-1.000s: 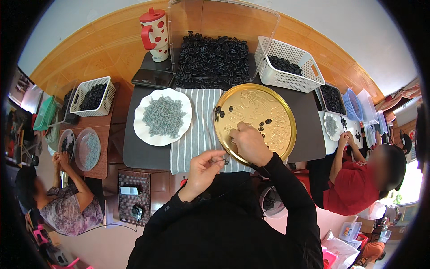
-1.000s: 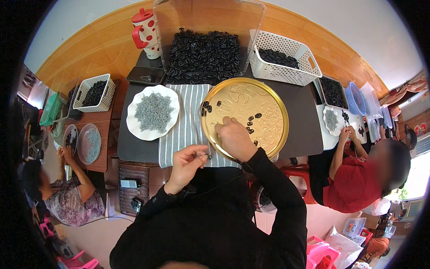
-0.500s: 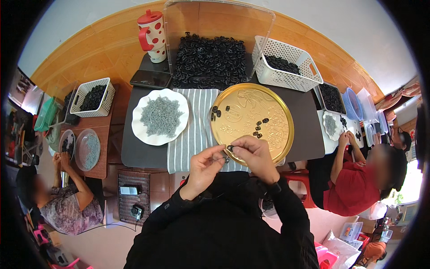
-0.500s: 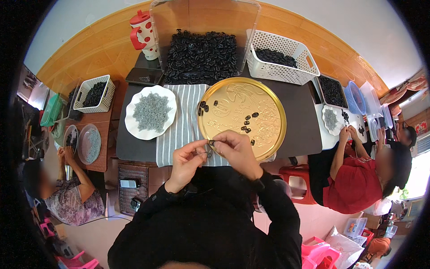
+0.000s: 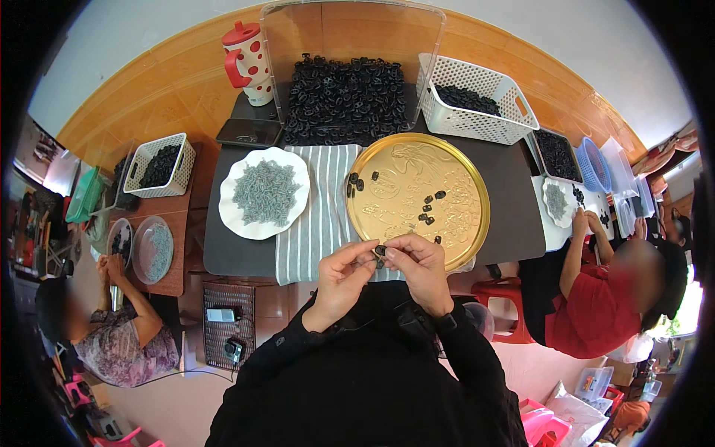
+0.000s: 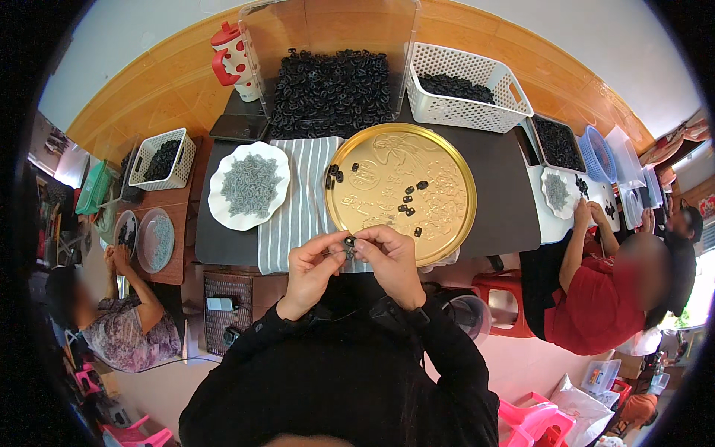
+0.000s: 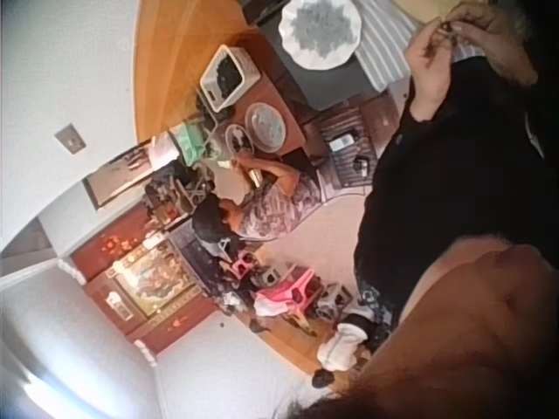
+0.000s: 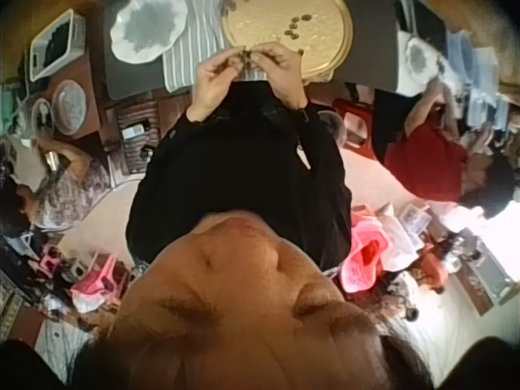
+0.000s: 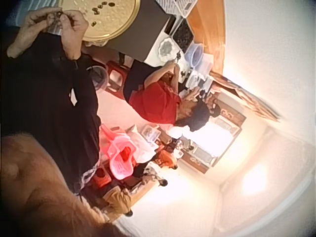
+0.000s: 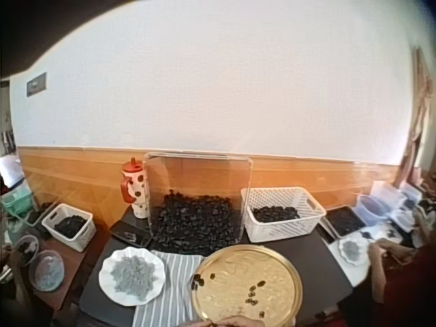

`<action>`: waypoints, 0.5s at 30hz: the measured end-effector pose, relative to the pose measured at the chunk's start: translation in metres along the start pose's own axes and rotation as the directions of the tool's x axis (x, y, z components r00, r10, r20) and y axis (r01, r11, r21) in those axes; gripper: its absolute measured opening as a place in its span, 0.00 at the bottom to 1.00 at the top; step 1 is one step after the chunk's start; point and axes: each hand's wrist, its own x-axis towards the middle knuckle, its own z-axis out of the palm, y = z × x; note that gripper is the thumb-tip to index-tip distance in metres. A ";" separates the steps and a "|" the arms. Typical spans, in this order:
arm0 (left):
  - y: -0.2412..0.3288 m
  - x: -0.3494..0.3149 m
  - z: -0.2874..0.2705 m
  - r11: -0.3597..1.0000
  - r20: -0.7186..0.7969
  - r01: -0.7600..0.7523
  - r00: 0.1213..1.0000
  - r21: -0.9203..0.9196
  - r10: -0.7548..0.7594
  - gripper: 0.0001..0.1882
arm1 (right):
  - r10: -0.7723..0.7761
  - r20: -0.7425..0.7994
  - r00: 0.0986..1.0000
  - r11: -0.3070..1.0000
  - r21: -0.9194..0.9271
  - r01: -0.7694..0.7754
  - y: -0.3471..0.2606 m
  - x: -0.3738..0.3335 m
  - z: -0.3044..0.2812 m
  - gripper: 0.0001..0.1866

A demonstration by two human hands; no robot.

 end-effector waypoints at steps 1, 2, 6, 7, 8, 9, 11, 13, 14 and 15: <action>0.000 0.000 0.000 1.000 -0.004 -0.007 1.000 0.002 0.007 0.19 | -0.006 -0.007 1.000 1.000 -0.005 0.006 0.000 0.000 0.000 0.05; 0.001 0.000 0.001 1.000 -0.008 -0.014 1.000 0.003 0.014 0.19 | -0.007 -0.007 1.000 1.000 -0.004 0.007 -0.001 -0.001 0.001 0.05; 0.000 0.000 0.000 1.000 -0.025 -0.015 1.000 0.009 0.015 0.18 | -0.023 -0.026 0.999 1.000 -0.005 0.023 0.000 -0.002 0.003 0.05; -0.001 0.000 0.000 1.000 -0.027 -0.024 0.999 0.011 0.024 0.18 | -0.031 -0.031 0.999 1.000 -0.006 0.030 0.001 -0.002 0.003 0.04; -0.002 0.000 -0.001 0.999 -0.029 -0.033 0.999 0.012 0.033 0.18 | -0.030 -0.029 0.999 1.000 -0.007 0.030 0.000 -0.002 0.004 0.04; -0.001 0.000 0.000 0.999 -0.031 -0.034 0.999 0.011 0.034 0.18 | -0.037 -0.028 0.999 0.999 -0.008 0.037 0.000 -0.003 0.005 0.04; -0.001 0.000 0.001 0.999 -0.046 -0.031 0.998 0.005 0.032 0.17 | -0.044 -0.026 0.999 0.999 -0.010 0.044 -0.002 -0.004 0.008 0.04; -0.002 -0.001 0.001 1.000 -0.051 -0.023 0.998 0.007 0.023 0.17 | -0.039 -0.035 0.999 0.999 -0.027 0.038 -0.001 -0.006 0.010 0.04; -0.003 -0.002 0.000 1.000 -0.053 -0.014 0.998 0.010 0.014 0.17 | -0.038 -0.034 0.999 0.999 -0.028 0.037 -0.001 -0.006 0.011 0.04; -0.003 -0.002 0.000 1.000 -0.055 -0.014 0.998 0.010 0.014 0.17 | -0.047 -0.035 0.998 0.998 -0.036 0.045 0.000 -0.007 0.012 0.04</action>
